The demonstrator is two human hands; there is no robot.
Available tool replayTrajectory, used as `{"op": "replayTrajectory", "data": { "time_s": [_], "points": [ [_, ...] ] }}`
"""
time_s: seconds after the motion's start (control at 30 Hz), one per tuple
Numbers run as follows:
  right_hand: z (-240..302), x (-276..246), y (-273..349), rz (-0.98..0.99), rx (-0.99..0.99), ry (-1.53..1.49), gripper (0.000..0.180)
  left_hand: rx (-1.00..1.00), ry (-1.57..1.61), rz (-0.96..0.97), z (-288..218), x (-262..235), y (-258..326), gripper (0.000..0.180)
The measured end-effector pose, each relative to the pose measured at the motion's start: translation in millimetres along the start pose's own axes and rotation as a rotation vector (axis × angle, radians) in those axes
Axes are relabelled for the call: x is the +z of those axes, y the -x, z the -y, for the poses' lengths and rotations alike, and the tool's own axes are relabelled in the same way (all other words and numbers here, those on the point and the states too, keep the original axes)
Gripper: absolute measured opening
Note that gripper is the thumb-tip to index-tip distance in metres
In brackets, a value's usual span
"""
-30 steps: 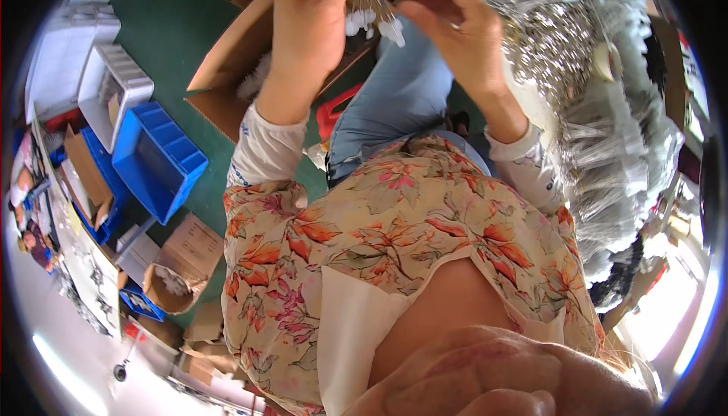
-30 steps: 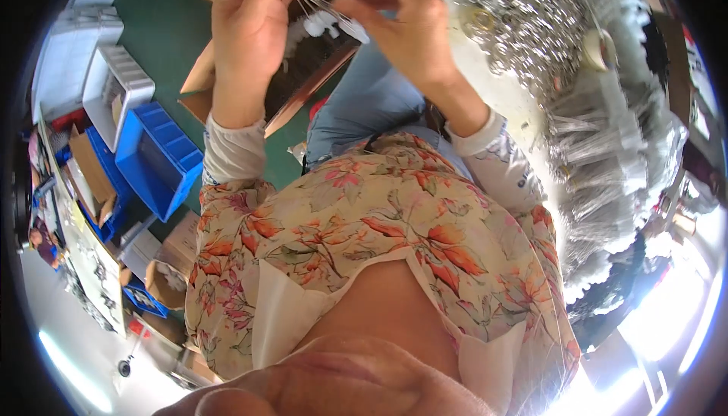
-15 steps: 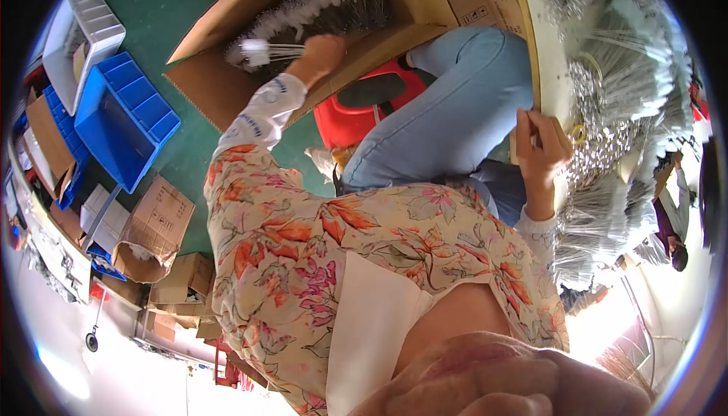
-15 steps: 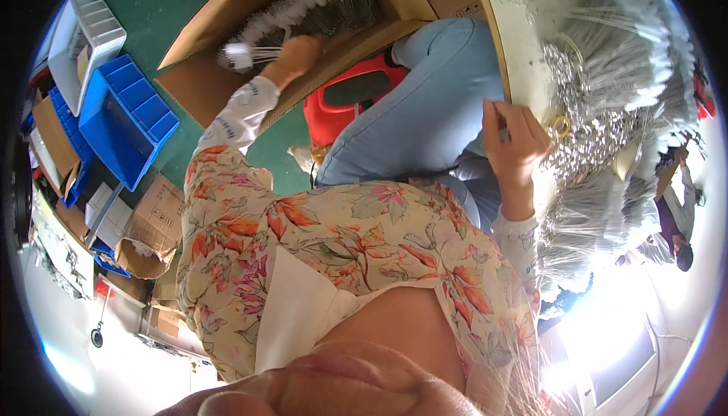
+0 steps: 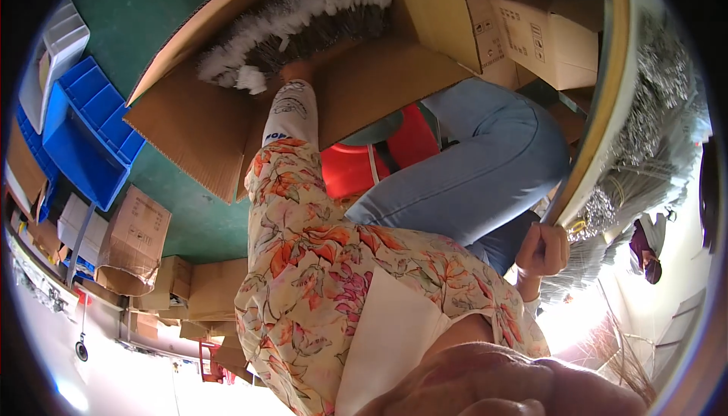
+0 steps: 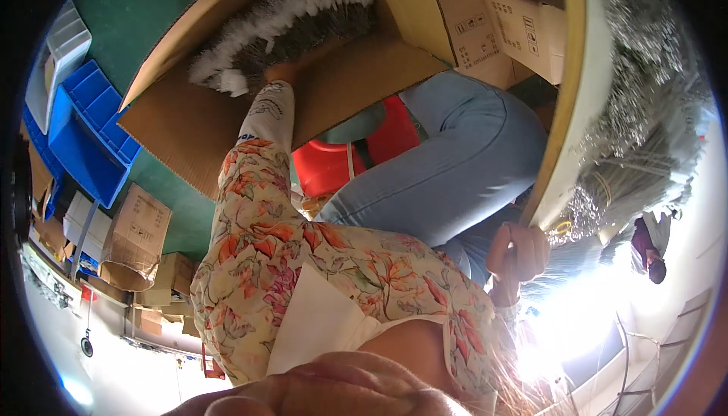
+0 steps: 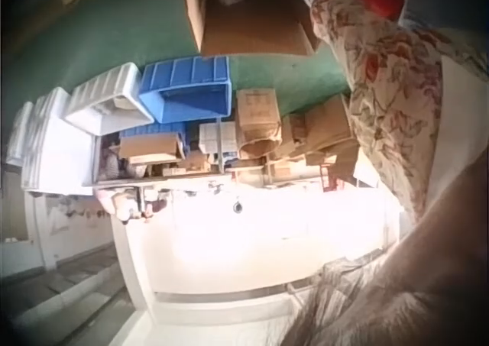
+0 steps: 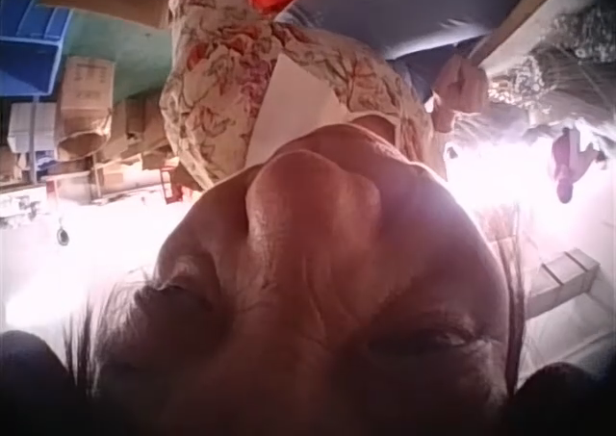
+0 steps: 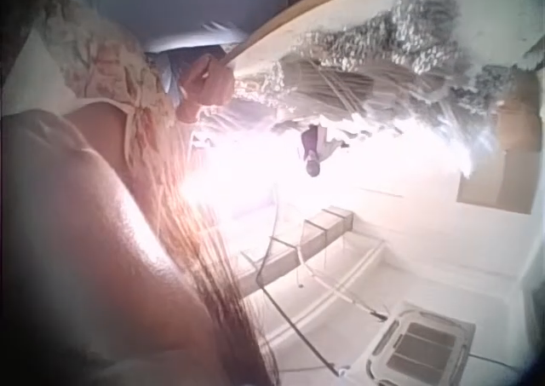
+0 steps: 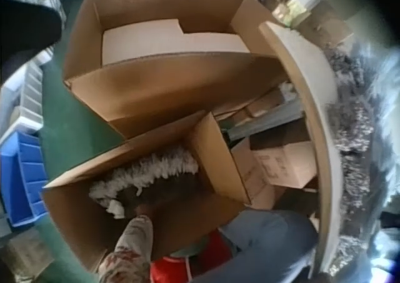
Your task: Assembling small white cleaning brushes onto metal rings and packing them into boxes in a workshop.
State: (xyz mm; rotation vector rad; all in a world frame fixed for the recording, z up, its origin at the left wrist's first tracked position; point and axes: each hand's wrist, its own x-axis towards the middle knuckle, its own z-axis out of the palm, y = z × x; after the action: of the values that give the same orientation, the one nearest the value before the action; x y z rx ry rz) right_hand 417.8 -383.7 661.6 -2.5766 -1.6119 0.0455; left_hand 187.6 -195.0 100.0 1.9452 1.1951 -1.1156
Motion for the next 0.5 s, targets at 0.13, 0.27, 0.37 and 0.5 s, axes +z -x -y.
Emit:
{"op": "replayTrajectory", "data": {
  "time_s": [0.13,0.27,0.37,0.5],
  "points": [
    [1.8,-15.6,5.8,-0.035,0.002,0.02,0.004,0.018,-0.075,-0.1,6.3,-25.0,4.3,0.041],
    [6.0,-17.3,6.6,-0.023,-0.014,0.023,0.007,-0.006,-0.016,-0.158,39.4,-25.6,-5.6,0.044],
    [2.8,-16.4,13.9,-0.035,0.024,-0.016,0.006,-0.017,-0.039,-0.195,74.4,-38.1,-3.5,0.041],
    [1.6,-17.4,14.9,-0.026,0.021,-0.005,0.006,0.09,-0.061,-0.293,98.9,-92.4,25.4,0.031]
  ]
}}
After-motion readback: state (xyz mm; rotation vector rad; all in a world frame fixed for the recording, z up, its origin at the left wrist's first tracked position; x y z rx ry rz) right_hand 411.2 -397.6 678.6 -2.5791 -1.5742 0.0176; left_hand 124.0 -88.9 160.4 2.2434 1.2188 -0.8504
